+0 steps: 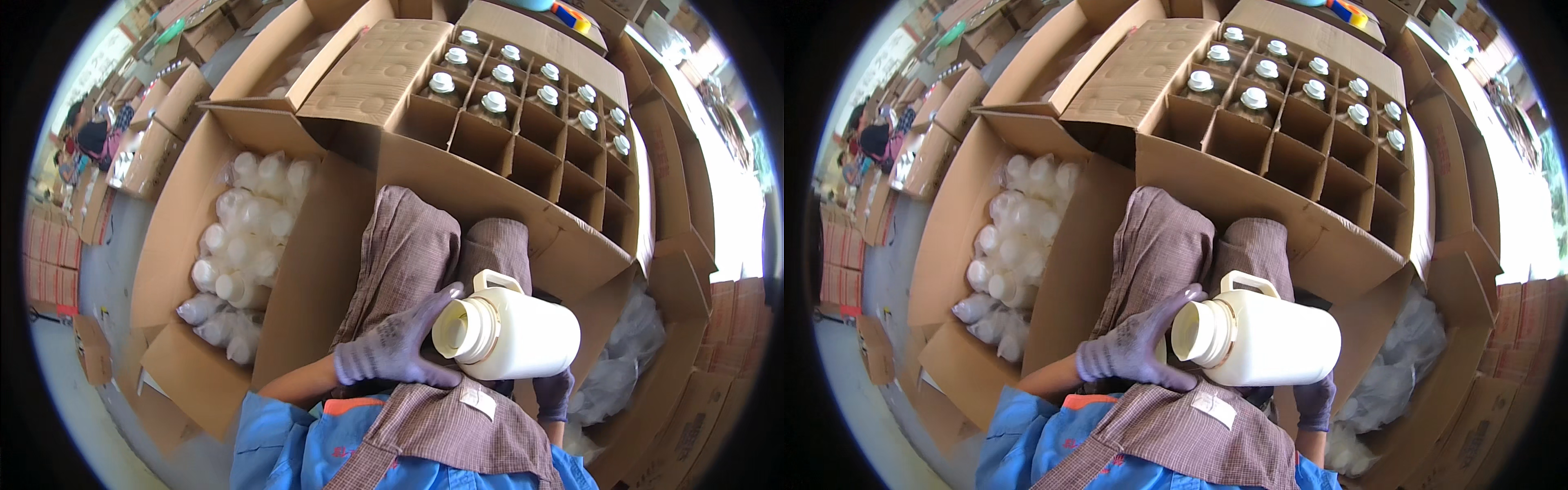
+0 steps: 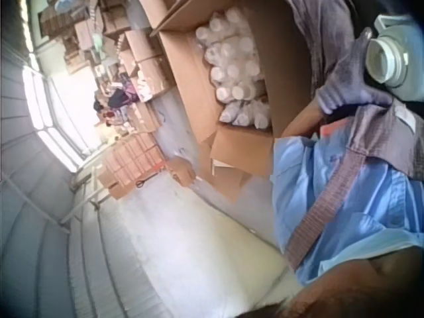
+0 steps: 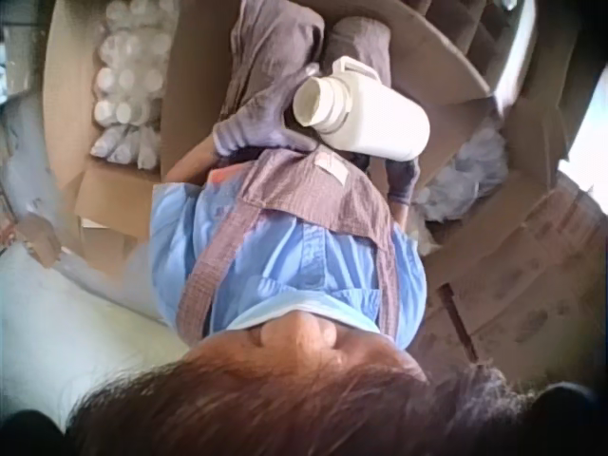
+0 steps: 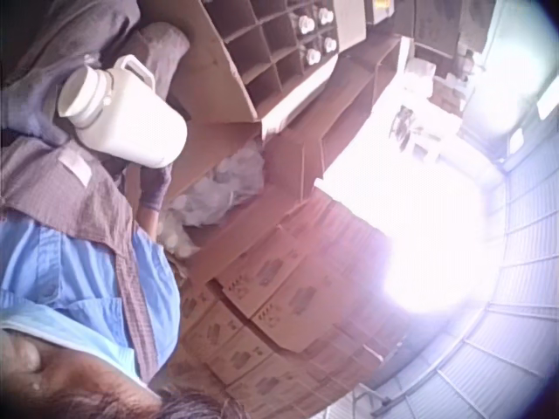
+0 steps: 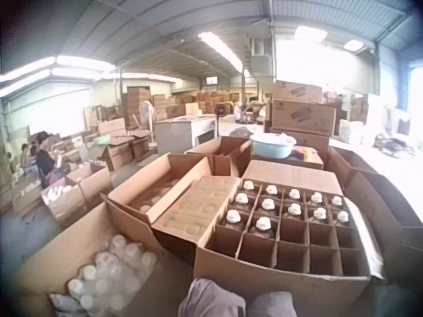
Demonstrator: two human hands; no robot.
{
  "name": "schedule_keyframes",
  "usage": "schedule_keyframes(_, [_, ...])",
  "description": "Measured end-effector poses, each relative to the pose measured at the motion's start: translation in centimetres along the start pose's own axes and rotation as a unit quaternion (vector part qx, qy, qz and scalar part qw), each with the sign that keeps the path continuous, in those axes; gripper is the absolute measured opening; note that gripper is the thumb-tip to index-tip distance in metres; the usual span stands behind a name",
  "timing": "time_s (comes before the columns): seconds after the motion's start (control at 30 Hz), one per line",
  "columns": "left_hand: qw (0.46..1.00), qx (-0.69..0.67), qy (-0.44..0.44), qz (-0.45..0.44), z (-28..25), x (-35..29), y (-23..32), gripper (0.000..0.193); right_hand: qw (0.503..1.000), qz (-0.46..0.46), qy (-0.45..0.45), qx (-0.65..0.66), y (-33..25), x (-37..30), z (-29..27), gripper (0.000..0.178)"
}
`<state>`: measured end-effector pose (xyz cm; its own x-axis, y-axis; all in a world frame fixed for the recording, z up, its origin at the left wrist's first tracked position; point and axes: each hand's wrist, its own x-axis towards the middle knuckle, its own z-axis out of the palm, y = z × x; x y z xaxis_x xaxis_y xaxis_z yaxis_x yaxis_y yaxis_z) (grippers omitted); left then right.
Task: The person assembles white plastic containers by placing a black ring into the opening and screwing on a lid. They then wrap the sealed containers in plastic bags and place them into a cardboard box.
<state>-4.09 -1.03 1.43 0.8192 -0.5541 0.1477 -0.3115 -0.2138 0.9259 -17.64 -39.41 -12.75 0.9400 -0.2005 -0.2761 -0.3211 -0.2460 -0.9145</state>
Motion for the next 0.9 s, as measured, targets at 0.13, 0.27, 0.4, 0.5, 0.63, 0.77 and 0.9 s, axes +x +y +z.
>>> schedule_keyframes(0.13, [0.991, 0.005, 0.076, 0.11, 1.4, 2.3, -0.8, 0.106, 0.964, -0.07, -0.02, -0.254, -3.3, 0.2, 0.3, 0.059])
schedule_keyframes(0.27, [0.988, -0.024, 0.108, 0.112, 1.6, 4.1, -0.5, 0.097, 0.917, -0.161, -0.071, -0.358, -5.4, 1.5, 0.1, 0.065])
schedule_keyframes(0.4, [0.973, -0.033, 0.206, 0.095, 2.0, 4.9, -0.7, 0.083, 0.904, -0.173, -0.085, -0.381, -6.9, 2.0, 1.5, 0.062])
schedule_keyframes(0.5, [0.972, -0.026, 0.221, 0.08, 1.8, 5.2, -0.6, 0.08, 0.89, -0.166, -0.081, -0.416, -5.8, 1.6, 1.2, 0.057])
schedule_keyframes(0.63, [0.982, -0.054, 0.177, 0.039, 1.4, 5.0, -1.1, 0.085, 0.947, -0.099, -0.054, -0.301, -4.5, 2.2, 0.6, 0.063])
schedule_keyframes(0.77, [0.976, -0.174, 0.123, -0.037, 0.3, 4.6, -1.5, 0.084, 0.991, -0.008, -0.015, -0.136, -7.4, 2.8, -0.3, 0.069])
schedule_keyframes(0.9, [0.964, -0.206, 0.12, -0.12, 1.1, 3.7, -5.5, 0.058, 0.999, -0.009, -0.041, -0.001, -14.9, 1.9, -0.3, 0.075])
